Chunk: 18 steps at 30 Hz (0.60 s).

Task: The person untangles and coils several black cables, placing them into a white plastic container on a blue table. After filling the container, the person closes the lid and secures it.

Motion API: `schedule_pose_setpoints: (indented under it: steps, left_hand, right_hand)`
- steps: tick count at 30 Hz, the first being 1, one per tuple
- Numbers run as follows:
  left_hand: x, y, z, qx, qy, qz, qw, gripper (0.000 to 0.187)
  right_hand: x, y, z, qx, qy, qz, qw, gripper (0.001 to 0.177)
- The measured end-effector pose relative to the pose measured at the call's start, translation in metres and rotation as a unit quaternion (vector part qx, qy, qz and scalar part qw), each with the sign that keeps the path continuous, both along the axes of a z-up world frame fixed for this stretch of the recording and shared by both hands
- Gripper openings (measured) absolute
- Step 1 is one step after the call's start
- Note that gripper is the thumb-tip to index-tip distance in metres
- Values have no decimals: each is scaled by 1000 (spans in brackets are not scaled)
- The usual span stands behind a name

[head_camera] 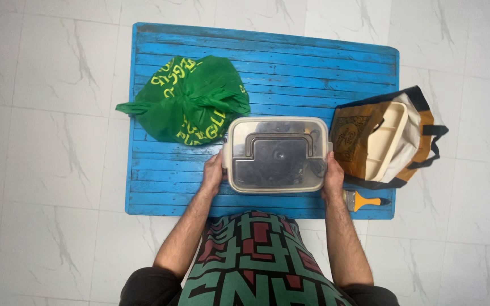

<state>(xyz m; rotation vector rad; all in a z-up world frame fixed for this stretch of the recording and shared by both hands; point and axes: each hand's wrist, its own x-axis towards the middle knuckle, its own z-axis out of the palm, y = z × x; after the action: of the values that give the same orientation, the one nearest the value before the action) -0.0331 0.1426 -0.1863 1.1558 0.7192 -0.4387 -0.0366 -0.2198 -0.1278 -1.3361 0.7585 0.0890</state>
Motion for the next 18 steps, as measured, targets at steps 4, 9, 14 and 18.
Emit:
schedule_pose_setpoints:
  steps: [4, 9, 14, 18]
  left_hand:
    - [-5, -10, 0, 234, -103, 57, 965, 45]
    - [-14, -15, 44, 444, -282, 23, 850, 36]
    - [-12, -19, 59, 465, -204, -61, 859, 32]
    - [-7, -13, 41, 353, -192, -47, 915, 36]
  right_hand:
    - [4, -3, 3, -8, 66, -7, 998, 54]
    - [7, -12, 3, -138, 27, 56, 988, 47]
    - [15, -26, 13, -194, 86, 130, 969, 46]
    - [25, -34, 20, -124, 111, 193, 967, 45]
